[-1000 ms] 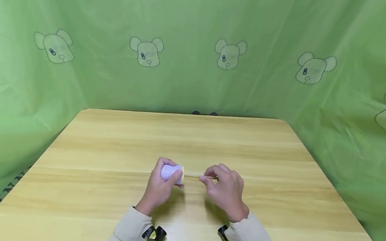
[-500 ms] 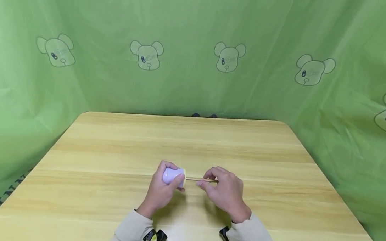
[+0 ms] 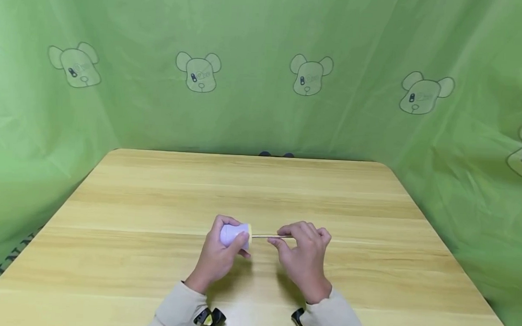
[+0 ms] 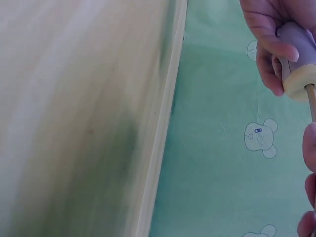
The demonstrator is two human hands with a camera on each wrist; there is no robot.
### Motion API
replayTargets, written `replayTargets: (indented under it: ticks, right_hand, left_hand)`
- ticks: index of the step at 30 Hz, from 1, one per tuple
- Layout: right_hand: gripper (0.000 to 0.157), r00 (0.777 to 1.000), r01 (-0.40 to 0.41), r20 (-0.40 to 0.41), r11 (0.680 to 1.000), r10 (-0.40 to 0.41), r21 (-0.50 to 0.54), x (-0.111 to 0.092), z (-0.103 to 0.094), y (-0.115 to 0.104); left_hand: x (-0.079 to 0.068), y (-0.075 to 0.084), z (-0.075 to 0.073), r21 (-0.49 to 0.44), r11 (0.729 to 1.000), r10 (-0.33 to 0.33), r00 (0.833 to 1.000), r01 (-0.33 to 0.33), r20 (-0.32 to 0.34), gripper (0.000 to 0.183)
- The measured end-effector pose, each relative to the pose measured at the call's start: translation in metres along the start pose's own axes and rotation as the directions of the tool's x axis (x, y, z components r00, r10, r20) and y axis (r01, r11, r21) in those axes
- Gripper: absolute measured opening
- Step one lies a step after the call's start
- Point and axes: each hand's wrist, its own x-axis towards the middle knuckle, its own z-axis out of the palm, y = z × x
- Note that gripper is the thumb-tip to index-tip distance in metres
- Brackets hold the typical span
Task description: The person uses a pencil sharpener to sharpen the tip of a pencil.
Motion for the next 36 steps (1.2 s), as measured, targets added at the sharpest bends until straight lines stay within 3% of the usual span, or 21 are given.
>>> replayTargets:
  ticks: [11,21,26,29,31,34,36]
  right_hand:
    - [0.035,0.997,0.035,-0.073,0.999,-0.034,0.015,-0.003,0.002,-0.003]
    - [0.025,0.991,0.116,-0.063,0.993,-0.116,0.001,-0.001,0.001,0.003]
    - [0.024,0.988,0.145,-0.037,0.988,-0.147,-0.046,0.0,0.0,0.007]
    - [0.022,0.992,0.118,0.058,0.992,-0.115,-0.054,0.001,-0.003,0.007]
    - [0.02,0.984,0.034,0.175,0.999,-0.026,-0.04,0.002,-0.006,0.006]
    - [0.025,0.926,-0.128,0.353,0.991,0.136,-0.046,0.003,-0.012,0.005]
    - [0.026,0.894,-0.182,0.407,0.982,0.188,-0.056,0.004,-0.014,0.005]
  left_hand:
    - [0.0,0.0,0.001,-0.067,0.998,0.003,1.0,-0.004,-0.005,0.024]
    - [-0.001,-0.002,-0.001,-0.06,0.998,-0.035,0.999,0.037,0.029,0.025]
    - [0.0,-0.001,-0.004,-0.026,0.999,-0.018,0.998,0.019,0.054,0.026]
    - [0.0,-0.001,-0.006,0.017,1.0,0.02,0.998,-0.021,0.066,0.027]
    - [0.0,-0.003,-0.007,0.068,0.995,0.065,0.995,-0.071,0.079,0.027]
    - [-0.001,-0.006,-0.008,0.163,0.971,0.162,0.982,-0.177,0.098,0.027]
    - [-0.002,-0.009,-0.007,0.196,0.953,0.214,0.971,-0.231,0.104,0.027]
